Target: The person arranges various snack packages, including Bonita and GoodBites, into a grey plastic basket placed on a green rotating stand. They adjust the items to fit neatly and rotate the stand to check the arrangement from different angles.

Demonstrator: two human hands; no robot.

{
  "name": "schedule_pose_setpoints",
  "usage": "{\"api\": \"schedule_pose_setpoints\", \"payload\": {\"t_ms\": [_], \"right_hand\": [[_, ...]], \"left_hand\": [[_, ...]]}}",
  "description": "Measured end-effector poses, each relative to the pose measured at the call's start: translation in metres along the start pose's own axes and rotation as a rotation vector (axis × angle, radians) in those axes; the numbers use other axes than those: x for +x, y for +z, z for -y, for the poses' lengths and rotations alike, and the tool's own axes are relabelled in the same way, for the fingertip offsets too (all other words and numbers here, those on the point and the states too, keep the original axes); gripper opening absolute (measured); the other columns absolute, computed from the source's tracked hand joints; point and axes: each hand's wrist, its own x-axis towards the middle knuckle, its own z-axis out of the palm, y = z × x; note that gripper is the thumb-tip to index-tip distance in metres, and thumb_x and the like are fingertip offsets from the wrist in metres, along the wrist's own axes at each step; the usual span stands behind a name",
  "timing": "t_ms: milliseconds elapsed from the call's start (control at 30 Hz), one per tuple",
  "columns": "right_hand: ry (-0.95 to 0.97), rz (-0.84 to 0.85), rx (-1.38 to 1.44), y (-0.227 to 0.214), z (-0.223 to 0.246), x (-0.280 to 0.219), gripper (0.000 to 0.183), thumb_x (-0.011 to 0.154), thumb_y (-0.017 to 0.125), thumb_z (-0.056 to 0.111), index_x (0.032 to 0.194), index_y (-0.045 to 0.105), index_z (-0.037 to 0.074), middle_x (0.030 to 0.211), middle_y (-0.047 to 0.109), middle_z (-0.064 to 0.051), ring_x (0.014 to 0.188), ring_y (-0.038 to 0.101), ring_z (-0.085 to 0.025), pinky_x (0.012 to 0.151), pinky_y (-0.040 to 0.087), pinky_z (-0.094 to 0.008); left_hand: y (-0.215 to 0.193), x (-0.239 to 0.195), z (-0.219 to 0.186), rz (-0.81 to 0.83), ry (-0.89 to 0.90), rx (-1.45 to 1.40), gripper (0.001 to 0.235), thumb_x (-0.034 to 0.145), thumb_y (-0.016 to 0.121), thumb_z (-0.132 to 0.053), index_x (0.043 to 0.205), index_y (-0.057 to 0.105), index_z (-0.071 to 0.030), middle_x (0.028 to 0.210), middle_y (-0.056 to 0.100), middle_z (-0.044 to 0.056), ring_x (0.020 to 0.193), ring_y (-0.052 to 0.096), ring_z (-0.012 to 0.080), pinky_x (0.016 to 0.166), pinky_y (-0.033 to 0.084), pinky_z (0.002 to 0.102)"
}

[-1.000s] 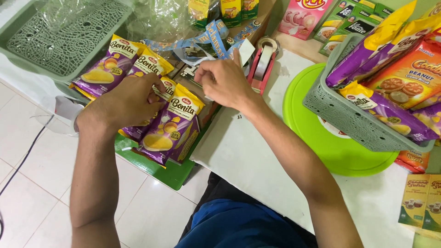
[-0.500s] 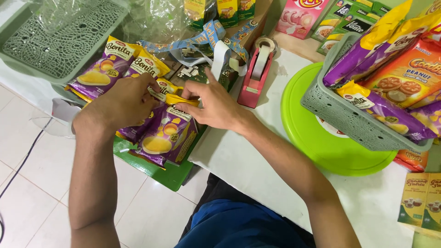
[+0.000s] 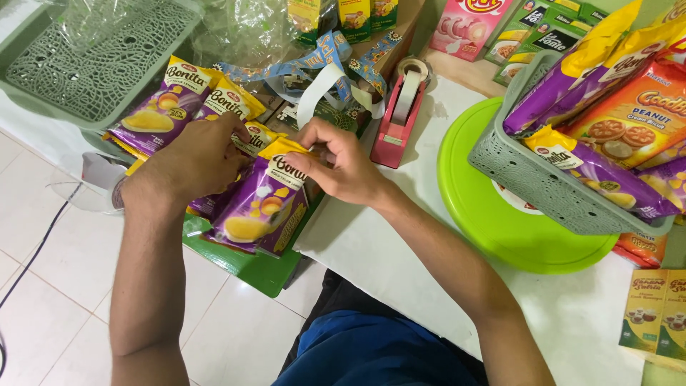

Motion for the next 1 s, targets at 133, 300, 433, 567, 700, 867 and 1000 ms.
{"api": "schedule_pose_setpoints", "payload": {"t_ms": [133, 300, 433, 567, 700, 867, 1000], "right_hand": [[-0.061, -0.114, 0.114, -0.019, 0.022, 0.006, 0.014, 0.097, 0.072, 0.012, 0.104, 0.063, 0.004, 0.091, 0.069, -0.016, 0.079, 0.065, -0.022, 0.072, 0.060, -0.036], [-0.091, -0.374, 0.408, -0.049, 0.053, 0.000, 0.023, 0.096, 0.072, 0.014, 0.107, 0.052, 0.009, 0.107, 0.067, -0.011, 0.095, 0.064, -0.020, 0.086, 0.056, -0.032], [-0.133, -0.477, 0.329, -0.075, 0.068, -0.007, 0.027, 0.097, 0.070, 0.017, 0.112, 0.051, 0.008, 0.103, 0.062, -0.010, 0.091, 0.060, -0.018, 0.079, 0.053, -0.030], [-0.210, -0.678, -0.061, -0.094, 0.077, -0.017, 0.031, 0.096, 0.073, 0.025, 0.119, 0.063, 0.007, 0.113, 0.067, -0.004, 0.102, 0.060, -0.013, 0.092, 0.049, -0.025], [-0.246, -0.716, -0.418, -0.087, 0.112, -0.026, 0.028, 0.104, 0.065, 0.024, 0.122, 0.063, 0.003, 0.117, 0.068, -0.009, 0.105, 0.062, -0.015, 0.092, 0.052, -0.026], [-0.274, -0.817, -0.381, -0.086, 0.131, -0.044, 0.025, 0.105, 0.066, 0.022, 0.122, 0.064, 0.003, 0.111, 0.064, -0.004, 0.092, 0.056, -0.010, 0.081, 0.048, -0.023], [-0.304, -0.937, -0.304, -0.108, 0.139, -0.076, 0.028, 0.102, 0.071, 0.021, 0.120, 0.065, 0.000, 0.104, 0.063, -0.002, 0.094, 0.055, -0.007, 0.084, 0.045, -0.019]], "left_hand": [[0.008, 0.010, 0.008, -0.016, 0.014, 0.006, 0.040, 0.091, 0.067, -0.016, 0.128, 0.058, -0.006, 0.099, 0.074, 0.027, 0.101, 0.072, 0.0438, 0.081, 0.060, 0.052], [-0.004, -0.013, -0.024, 0.016, -0.090, -0.044, 0.036, 0.093, 0.052, -0.015, 0.128, 0.057, -0.010, 0.127, 0.062, 0.022, 0.120, 0.059, 0.0380, 0.094, 0.049, 0.053], [-0.011, -0.031, -0.048, -0.005, -0.128, -0.039, 0.042, 0.092, 0.040, -0.005, 0.131, 0.056, -0.007, 0.132, 0.062, 0.022, 0.123, 0.059, 0.0386, 0.092, 0.049, 0.056], [0.001, -0.048, -0.067, -0.266, 0.176, -0.036, 0.029, 0.101, 0.054, -0.020, 0.125, 0.056, -0.003, 0.114, 0.063, 0.021, 0.101, 0.061, 0.0465, 0.079, 0.047, 0.062], [0.012, -0.081, -0.115, -0.567, 0.512, -0.252, 0.033, 0.105, 0.059, -0.028, 0.123, 0.059, -0.001, 0.104, 0.062, 0.015, 0.092, 0.064, 0.0337, 0.077, 0.050, 0.049], [0.035, -0.087, -0.169, -0.610, 0.598, -0.576, 0.076, 0.087, 0.078, -0.038, 0.142, 0.040, -0.001, 0.136, 0.055, 0.018, 0.116, 0.062, 0.0291, 0.102, 0.053, 0.040], [0.046, -0.077, -0.203, -0.515, 0.609, -1.021, 0.045, 0.086, 0.082, -0.013, 0.122, 0.056, -0.006, 0.127, 0.070, 0.013, 0.114, 0.070, 0.0168, 0.098, 0.058, 0.025]]}}
